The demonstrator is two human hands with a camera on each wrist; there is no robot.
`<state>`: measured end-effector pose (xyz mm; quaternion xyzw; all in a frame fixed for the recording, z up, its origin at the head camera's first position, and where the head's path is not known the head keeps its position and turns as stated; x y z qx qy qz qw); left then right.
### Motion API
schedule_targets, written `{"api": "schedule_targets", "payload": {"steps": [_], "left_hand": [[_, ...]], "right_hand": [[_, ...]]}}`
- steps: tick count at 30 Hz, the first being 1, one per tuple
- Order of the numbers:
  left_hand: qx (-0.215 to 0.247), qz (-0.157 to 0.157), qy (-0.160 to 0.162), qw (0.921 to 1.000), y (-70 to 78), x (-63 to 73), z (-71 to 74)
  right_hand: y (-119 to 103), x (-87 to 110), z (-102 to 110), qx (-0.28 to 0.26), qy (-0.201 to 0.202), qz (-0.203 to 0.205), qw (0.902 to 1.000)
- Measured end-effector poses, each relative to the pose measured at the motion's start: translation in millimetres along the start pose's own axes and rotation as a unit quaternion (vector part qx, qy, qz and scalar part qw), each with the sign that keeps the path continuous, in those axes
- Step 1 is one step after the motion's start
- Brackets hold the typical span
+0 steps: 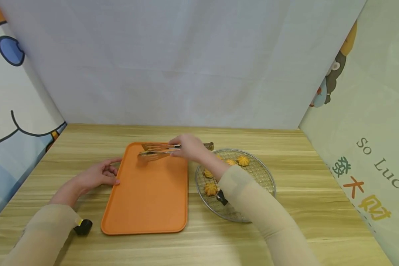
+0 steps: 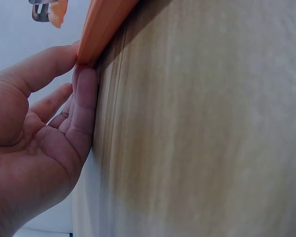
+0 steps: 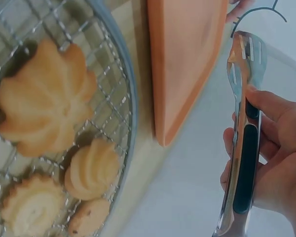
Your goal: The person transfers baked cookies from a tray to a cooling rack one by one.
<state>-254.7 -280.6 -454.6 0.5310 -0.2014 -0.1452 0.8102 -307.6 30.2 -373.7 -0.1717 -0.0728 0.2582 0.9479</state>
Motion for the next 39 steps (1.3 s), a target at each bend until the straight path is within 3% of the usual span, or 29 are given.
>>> {"api": "schedule_targets", "payload": {"steps": [10, 26, 39], "left_hand": [[0.0, -0.001, 0.005, 1.0, -1.1, -0.1, -0.6], [-0.002, 0.001, 0.005, 1.0, -5.1, -2.3, 2.1], [0.004, 0.006, 0.004, 1.0, -1.6, -2.0, 0.6]], "right_hand": [[6, 14.6, 22, -0.03, 0.012, 0.018, 0.9993], [14, 44.3, 47, -0.011, 0.041, 0.057, 0.9975], [26, 69.6, 68, -0.03, 0.056, 0.055, 0.9965]]}}
Point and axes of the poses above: each hand's wrist, its own x-axis away from the middle knuckle, its own z-axis out of the back of the hand, y = z × x, the point moved 2 cm from there along -x, towards the middle knuckle, and after that the axes turned 4 degrees about -z, right-handed, at the moved point
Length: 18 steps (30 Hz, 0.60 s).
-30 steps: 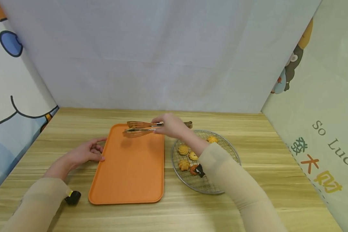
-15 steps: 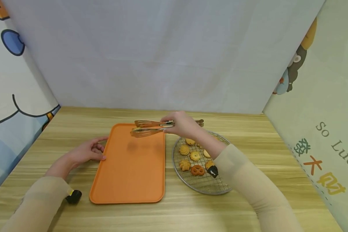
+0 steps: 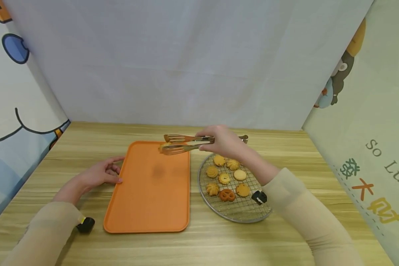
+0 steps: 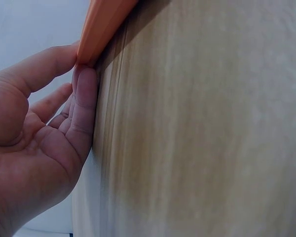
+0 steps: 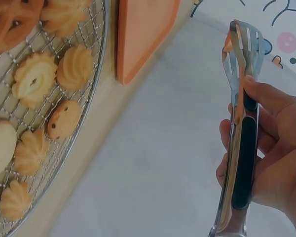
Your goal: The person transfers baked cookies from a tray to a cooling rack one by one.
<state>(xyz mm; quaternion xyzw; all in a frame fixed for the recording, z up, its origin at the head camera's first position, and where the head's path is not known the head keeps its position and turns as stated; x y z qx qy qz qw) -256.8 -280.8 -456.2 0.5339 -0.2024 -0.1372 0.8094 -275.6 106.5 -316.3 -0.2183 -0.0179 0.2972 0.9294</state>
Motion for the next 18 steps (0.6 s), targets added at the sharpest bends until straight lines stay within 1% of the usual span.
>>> {"api": "schedule_targets", "payload": {"steps": [10, 14, 18], "left_hand": [[-0.005, 0.002, 0.004, 1.0, 0.0, -0.4, -0.3], [-0.006, 0.001, 0.004, 1.0, 0.2, -0.1, -0.4], [-0.007, 0.001, 0.005, 1.0, -0.2, 0.1, 0.1]], "right_hand": [[10, 20.5, 19, 0.001, 0.009, -0.009, 0.9999], [15, 28.9, 26, -0.009, 0.013, -0.017, 0.9997], [21, 37.4, 32, -0.019, 0.02, -0.015, 0.9995]]}}
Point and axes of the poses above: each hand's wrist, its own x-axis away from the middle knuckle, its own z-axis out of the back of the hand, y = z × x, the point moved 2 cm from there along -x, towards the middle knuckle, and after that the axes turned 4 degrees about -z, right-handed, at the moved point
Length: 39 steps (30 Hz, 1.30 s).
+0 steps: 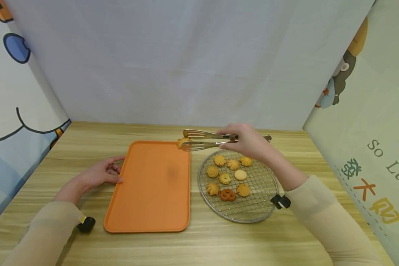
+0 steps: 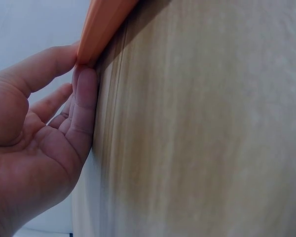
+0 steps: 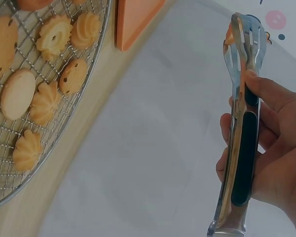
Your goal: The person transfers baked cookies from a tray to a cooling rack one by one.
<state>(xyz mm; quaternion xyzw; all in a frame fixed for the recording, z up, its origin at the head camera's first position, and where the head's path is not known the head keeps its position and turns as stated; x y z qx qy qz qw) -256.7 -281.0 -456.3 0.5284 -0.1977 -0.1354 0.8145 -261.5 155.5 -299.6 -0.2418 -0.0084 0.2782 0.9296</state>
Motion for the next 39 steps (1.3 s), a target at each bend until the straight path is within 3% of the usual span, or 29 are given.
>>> {"api": "schedule_targets", "payload": {"steps": [23, 39], "left_hand": [[-0.002, 0.004, 0.01, 0.9999, -0.6, 1.7, 0.3], [0.004, -0.001, 0.008, 1.0, -4.7, -0.3, 1.5]], "right_hand": [[35, 54.3, 23, 0.035, 0.082, 0.057, 0.9944], [74, 95.5, 33, 0.071, 0.112, 0.055, 0.9896]]}}
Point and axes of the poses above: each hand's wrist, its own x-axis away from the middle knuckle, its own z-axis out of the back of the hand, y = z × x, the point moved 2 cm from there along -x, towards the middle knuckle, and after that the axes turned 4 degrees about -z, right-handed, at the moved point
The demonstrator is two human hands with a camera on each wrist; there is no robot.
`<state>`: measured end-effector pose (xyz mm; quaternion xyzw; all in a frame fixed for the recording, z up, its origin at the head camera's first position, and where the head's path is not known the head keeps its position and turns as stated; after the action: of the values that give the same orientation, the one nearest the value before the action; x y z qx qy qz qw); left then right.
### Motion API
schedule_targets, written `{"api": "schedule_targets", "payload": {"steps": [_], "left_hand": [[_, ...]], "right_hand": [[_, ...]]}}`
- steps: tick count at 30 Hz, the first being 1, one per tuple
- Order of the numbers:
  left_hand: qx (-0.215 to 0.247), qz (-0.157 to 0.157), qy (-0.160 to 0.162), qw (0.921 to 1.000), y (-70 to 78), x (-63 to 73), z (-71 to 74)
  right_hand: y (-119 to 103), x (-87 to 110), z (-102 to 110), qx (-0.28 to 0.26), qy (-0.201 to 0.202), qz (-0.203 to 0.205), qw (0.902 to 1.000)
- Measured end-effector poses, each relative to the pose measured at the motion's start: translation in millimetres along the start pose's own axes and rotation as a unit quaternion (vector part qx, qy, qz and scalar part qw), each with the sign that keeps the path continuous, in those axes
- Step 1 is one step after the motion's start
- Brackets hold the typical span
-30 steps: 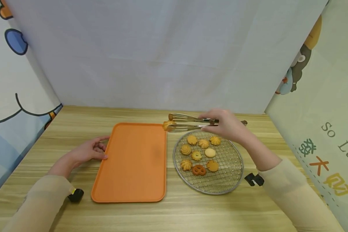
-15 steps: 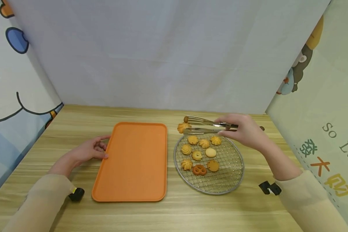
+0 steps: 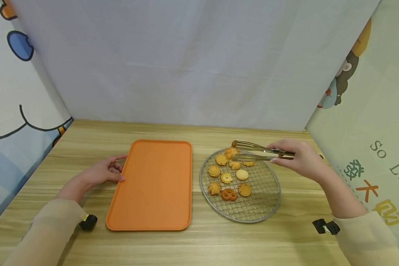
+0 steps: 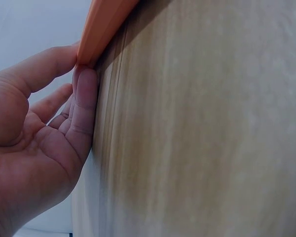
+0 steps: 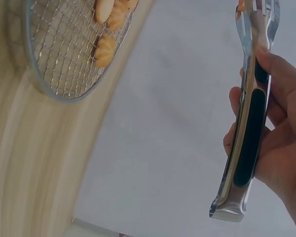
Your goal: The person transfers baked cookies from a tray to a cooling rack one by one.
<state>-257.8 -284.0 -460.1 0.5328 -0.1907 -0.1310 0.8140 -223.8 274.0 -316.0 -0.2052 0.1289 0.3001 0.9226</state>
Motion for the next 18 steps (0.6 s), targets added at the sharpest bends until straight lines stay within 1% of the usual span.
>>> {"api": "schedule_targets", "payload": {"steps": [3, 9, 18], "left_hand": [[0.001, 0.001, 0.0, 1.0, 0.8, 0.3, 0.0], [0.005, 0.001, -0.002, 1.0, 2.5, 0.8, -0.4], [0.01, 0.005, -0.001, 0.9999, 2.8, 1.0, 0.0]], "right_hand": [[8, 7.8, 0, 0.0, 0.002, -0.006, 1.0], [26, 22.3, -2, -0.016, 0.003, -0.019, 0.9997], [51, 37.2, -3, -0.015, -0.003, -0.006, 0.9999]]}}
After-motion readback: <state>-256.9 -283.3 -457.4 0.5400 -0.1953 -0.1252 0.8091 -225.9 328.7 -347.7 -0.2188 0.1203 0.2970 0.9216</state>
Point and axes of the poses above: each hand's wrist, its own x-axis away from the middle knuckle, its own z-axis out of the back of the hand, y = z × x, the point moved 2 cm from there along -x, towards the middle knuckle, and after that the axes turned 4 degrees about -z, right-handed, at the moved point
